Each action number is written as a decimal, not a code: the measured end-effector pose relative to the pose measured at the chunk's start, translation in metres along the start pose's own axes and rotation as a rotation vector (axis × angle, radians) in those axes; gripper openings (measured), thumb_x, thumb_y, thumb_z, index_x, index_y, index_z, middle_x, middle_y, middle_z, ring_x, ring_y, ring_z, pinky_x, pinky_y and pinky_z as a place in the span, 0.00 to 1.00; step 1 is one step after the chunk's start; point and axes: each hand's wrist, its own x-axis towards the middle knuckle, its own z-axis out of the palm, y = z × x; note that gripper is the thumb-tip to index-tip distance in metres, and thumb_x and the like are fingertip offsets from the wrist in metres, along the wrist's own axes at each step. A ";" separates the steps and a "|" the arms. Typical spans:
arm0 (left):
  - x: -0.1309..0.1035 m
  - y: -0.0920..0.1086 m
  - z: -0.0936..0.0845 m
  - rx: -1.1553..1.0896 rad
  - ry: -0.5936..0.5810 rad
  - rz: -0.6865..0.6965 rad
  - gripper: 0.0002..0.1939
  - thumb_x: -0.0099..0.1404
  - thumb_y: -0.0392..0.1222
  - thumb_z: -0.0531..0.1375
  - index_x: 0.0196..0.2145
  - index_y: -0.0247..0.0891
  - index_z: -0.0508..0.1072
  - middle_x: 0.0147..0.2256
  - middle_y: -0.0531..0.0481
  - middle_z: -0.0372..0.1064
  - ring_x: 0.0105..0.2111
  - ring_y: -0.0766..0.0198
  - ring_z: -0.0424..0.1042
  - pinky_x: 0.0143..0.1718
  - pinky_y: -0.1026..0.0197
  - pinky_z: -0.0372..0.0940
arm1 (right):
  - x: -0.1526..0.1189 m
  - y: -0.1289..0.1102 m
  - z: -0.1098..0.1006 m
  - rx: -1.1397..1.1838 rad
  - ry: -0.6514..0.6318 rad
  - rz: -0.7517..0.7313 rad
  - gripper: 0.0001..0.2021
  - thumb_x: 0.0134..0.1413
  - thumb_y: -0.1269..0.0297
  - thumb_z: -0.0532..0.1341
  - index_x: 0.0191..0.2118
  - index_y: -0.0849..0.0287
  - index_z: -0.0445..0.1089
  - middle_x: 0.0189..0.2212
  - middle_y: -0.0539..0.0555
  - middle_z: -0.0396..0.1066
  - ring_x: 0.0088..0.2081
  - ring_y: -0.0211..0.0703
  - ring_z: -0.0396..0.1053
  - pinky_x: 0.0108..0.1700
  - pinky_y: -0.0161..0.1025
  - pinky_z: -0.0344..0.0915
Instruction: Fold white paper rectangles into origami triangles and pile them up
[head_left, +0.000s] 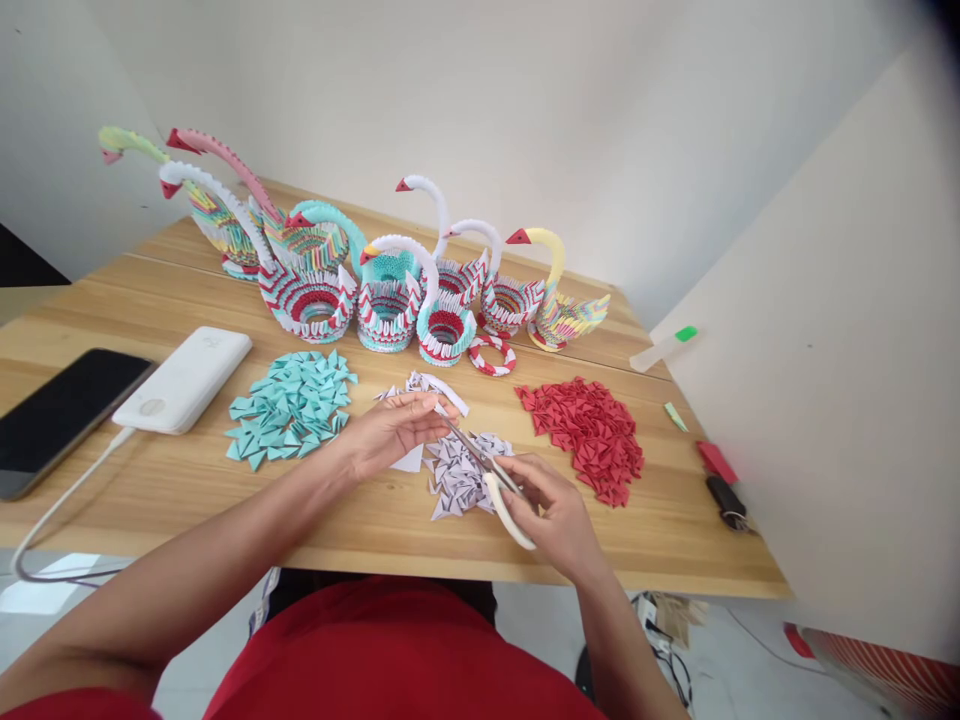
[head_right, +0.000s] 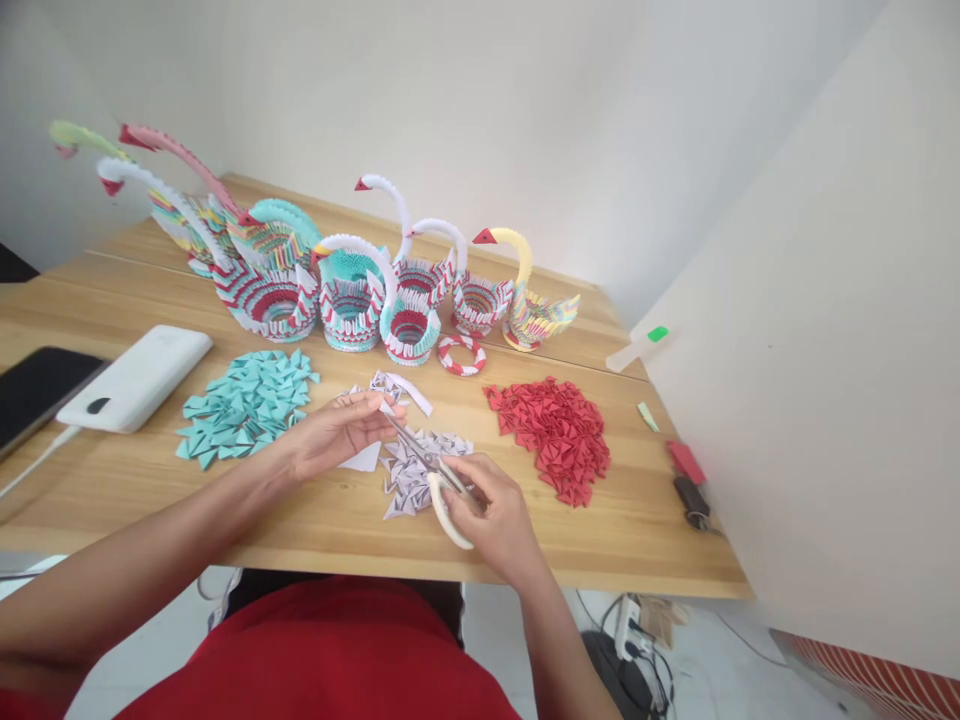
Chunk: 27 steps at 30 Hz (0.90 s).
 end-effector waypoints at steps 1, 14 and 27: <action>0.000 0.000 0.000 0.003 -0.010 0.002 0.08 0.58 0.39 0.66 0.35 0.32 0.76 0.38 0.43 0.77 0.38 0.61 0.76 0.44 0.59 0.68 | 0.000 0.000 -0.001 0.009 0.002 0.009 0.15 0.54 0.66 0.61 0.49 0.56 0.72 0.42 0.58 0.72 0.39 0.43 0.71 0.37 0.37 0.71; 0.003 -0.004 -0.004 0.033 -0.031 0.009 0.08 0.59 0.40 0.66 0.35 0.34 0.76 0.39 0.43 0.77 0.37 0.62 0.76 0.45 0.60 0.68 | -0.002 0.000 0.000 0.033 0.014 0.016 0.15 0.54 0.66 0.61 0.48 0.56 0.72 0.41 0.58 0.72 0.38 0.42 0.71 0.37 0.37 0.71; 0.004 -0.003 0.000 0.220 0.040 0.200 0.09 0.56 0.43 0.67 0.30 0.34 0.78 0.36 0.44 0.77 0.38 0.61 0.74 0.44 0.58 0.66 | -0.001 -0.010 0.033 -0.435 0.193 -0.160 0.18 0.55 0.69 0.57 0.53 0.56 0.68 0.39 0.59 0.70 0.37 0.45 0.73 0.38 0.39 0.72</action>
